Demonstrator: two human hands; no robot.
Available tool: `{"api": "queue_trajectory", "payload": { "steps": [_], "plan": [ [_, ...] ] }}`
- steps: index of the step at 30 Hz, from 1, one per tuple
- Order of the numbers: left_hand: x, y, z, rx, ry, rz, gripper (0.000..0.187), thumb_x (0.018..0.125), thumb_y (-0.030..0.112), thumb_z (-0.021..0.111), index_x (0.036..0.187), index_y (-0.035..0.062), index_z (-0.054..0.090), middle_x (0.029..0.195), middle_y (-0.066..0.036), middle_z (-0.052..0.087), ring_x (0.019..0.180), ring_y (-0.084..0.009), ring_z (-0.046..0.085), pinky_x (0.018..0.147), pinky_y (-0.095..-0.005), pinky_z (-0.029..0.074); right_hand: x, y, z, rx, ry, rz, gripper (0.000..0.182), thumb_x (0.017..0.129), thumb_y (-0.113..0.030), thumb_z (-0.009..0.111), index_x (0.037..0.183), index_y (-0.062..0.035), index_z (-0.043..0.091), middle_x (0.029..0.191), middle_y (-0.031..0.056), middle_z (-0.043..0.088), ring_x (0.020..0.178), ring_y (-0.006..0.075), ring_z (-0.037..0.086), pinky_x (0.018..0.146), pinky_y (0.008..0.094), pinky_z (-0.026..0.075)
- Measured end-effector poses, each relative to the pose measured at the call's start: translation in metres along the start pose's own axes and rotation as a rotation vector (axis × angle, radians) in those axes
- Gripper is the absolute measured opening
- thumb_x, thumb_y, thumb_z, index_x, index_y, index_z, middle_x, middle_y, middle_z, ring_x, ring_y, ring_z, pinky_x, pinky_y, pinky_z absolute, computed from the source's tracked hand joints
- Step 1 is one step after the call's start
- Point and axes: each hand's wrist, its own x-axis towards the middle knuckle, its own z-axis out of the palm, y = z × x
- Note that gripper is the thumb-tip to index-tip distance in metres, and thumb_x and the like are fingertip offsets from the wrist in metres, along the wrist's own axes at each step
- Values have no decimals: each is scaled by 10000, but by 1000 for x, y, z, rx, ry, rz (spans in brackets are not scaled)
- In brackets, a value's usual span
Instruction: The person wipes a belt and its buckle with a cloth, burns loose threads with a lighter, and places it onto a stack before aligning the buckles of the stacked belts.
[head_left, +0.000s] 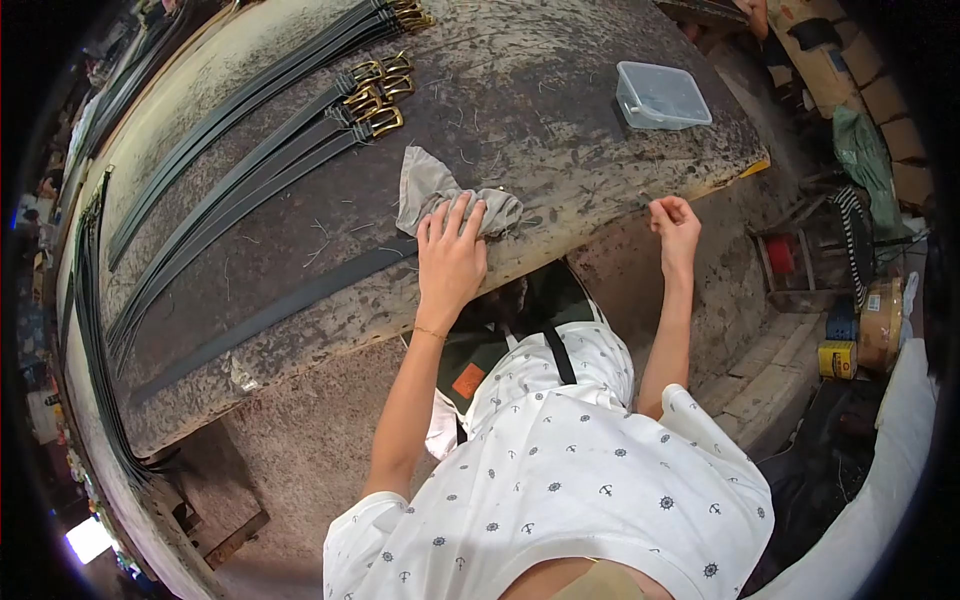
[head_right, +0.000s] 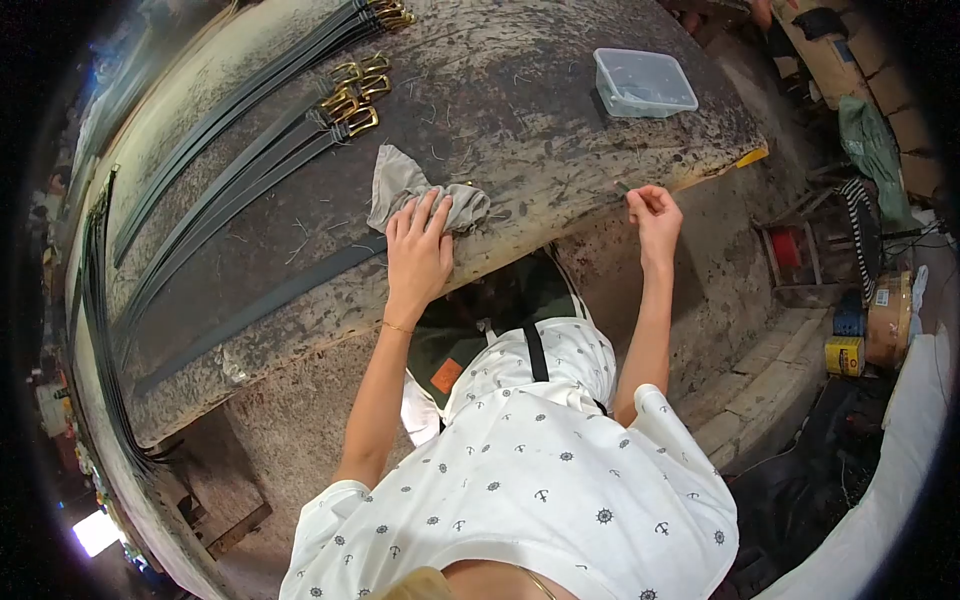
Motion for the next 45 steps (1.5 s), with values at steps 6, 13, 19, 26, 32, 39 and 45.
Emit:
{"api": "queue_trajectory", "payload": {
  "steps": [6,13,19,26,32,39,45],
  "plan": [
    [-1,1,-1,-18,-3,-9,481,825,105,609,1304,85,570,1402,-105,519,1293,-317,456,1097,-491,315,7,15,-15,562,-138,205,84,938,-9,648,895,-48,588,744,32,573,546,74,418,487,236,351],
    [1,1,-3,-26,-4,-23,450,843,112,591,1292,74,594,1399,-106,527,1268,-329,464,1100,-483,318,10,6,-8,464,-165,233,107,907,-15,697,854,-50,611,720,-6,562,533,48,439,462,224,327],
    [1,1,-4,-38,-6,-20,451,848,116,594,1298,75,586,1404,-104,523,1278,-332,455,1102,-484,316,11,3,-5,361,-122,176,72,936,-18,658,1005,-4,669,805,19,612,615,64,518,504,226,412],
    [0,2,-4,-36,-12,-30,451,848,108,593,1299,79,585,1405,-103,522,1280,-332,458,1104,-484,316,11,5,-1,376,-47,154,203,984,-107,626,1097,57,664,849,46,629,674,97,569,558,249,480],
    [0,2,-3,-41,-6,-28,454,846,105,590,1299,80,585,1394,-109,532,1276,-334,465,1105,-480,317,10,10,3,207,141,105,281,959,-173,678,1112,62,661,830,64,651,649,99,580,538,255,489],
    [1,2,-3,-42,-3,-31,453,848,112,590,1300,82,587,1396,-108,534,1272,-334,467,1106,-484,317,14,11,-10,143,110,82,250,960,-149,673,1093,63,667,818,72,657,650,101,596,539,249,497],
    [0,1,-3,-39,-8,-31,457,849,112,588,1305,84,587,1401,-104,529,1273,-331,465,1113,-480,310,15,17,-7,28,57,120,238,956,-133,676,1067,78,668,810,72,663,648,96,589,557,233,482]
  ]
}}
